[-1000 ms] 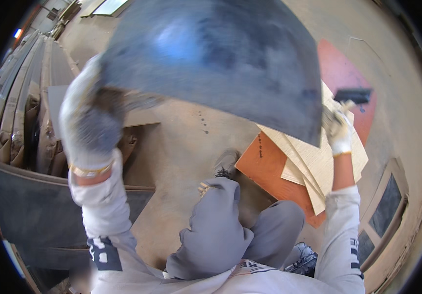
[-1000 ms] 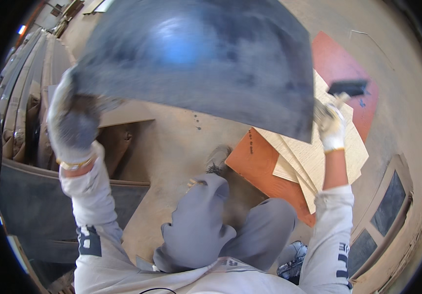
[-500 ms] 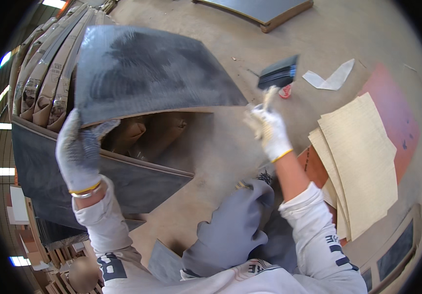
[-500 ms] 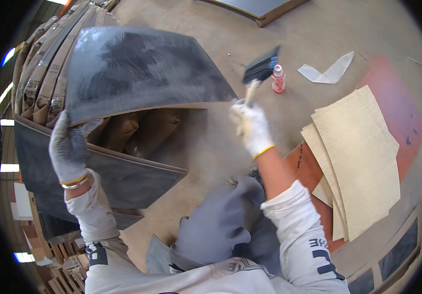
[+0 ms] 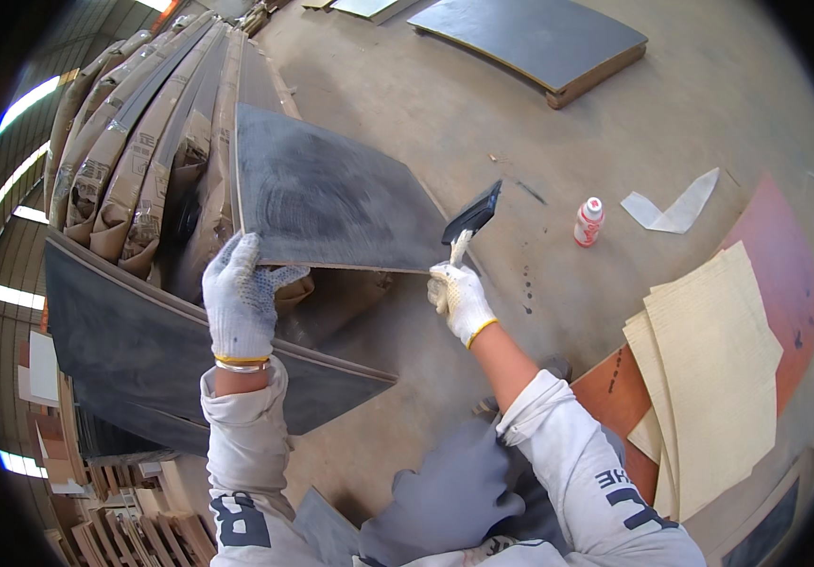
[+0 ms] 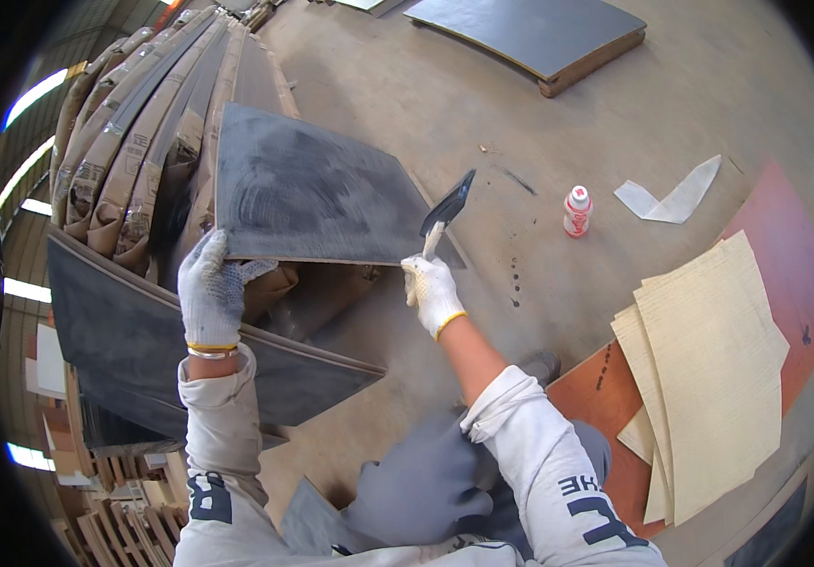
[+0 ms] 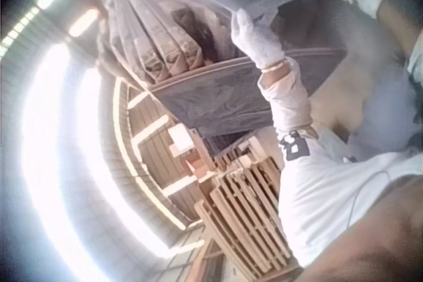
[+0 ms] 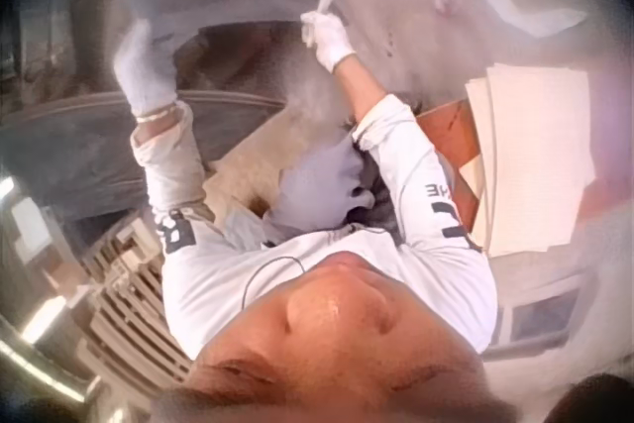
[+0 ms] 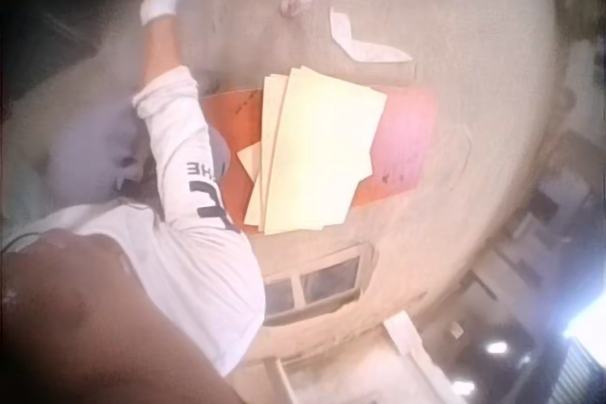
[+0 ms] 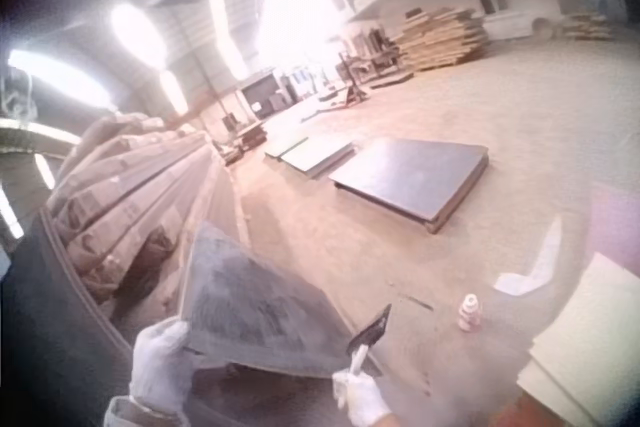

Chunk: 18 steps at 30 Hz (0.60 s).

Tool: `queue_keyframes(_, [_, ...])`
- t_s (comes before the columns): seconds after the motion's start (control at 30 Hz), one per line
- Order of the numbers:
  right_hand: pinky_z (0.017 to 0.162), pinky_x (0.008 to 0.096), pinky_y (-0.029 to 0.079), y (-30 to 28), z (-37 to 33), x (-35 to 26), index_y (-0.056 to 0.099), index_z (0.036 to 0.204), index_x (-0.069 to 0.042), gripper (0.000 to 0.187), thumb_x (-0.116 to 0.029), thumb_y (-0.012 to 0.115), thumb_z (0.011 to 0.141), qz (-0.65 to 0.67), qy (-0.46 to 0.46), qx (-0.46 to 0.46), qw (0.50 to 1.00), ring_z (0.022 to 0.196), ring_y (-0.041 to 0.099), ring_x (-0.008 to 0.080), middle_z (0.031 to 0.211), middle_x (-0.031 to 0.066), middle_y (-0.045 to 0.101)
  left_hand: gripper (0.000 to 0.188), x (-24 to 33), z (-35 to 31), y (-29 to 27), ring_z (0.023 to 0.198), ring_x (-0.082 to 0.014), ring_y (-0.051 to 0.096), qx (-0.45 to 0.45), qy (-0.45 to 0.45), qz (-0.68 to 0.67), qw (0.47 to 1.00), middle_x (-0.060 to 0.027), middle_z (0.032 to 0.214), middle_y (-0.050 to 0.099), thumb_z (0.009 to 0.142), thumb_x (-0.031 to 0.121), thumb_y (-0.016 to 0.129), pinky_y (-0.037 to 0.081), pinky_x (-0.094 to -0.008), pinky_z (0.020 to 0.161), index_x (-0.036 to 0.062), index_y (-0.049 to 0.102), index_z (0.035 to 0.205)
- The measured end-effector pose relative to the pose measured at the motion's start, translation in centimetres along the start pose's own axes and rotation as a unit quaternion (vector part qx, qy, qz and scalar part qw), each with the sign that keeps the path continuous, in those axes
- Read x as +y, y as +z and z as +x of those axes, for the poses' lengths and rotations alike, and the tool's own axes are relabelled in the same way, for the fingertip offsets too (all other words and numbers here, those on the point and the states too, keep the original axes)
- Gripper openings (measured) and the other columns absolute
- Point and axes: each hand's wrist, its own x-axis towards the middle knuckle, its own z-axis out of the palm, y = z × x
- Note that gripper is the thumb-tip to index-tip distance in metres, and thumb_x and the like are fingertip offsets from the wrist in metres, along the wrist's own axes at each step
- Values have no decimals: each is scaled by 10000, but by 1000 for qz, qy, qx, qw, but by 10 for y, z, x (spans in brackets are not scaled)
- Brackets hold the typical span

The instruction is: The person applies black paint to rectangular wooden panels using a brush. They work on one side of each panel, then place it aside and repeat the process with the next panel from a stack.

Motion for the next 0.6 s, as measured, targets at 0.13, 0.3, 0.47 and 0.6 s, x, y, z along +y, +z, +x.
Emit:
queue_keyframes(0.13, [500,317,312,-3,28,20,545,948,-104,118,-60,650,980,-16,13,-19,1000,522,425,146,645,1,441,332,-17,9,4,901,-300,782,39,-12,10,999,-222,1079,757,1100,134,525,677,-380,775,-120,668,1260])
queue_keyframes(0.3, [501,315,322,-16,49,34,555,954,-94,95,-80,641,991,-5,19,-44,999,528,432,145,653,9,456,331,-31,13,7,885,-271,780,48,-6,39,998,-201,1069,760,1103,131,513,673,-359,765,-115,672,1257])
queue_keyframes(0.47, [519,312,353,-20,54,41,564,966,-97,84,-94,645,988,-5,26,-61,998,540,452,150,668,15,480,309,-40,23,-9,857,-257,773,47,16,70,996,-186,1030,752,1099,135,523,677,-347,736,-107,687,1199])
queue_keyframes(0.6, [498,307,379,-30,61,43,606,978,-102,86,-138,684,983,10,30,-84,996,545,491,138,687,-4,522,313,-42,26,-13,901,-277,757,81,-10,55,995,-198,1066,735,1093,159,572,689,-368,733,-115,691,1188])
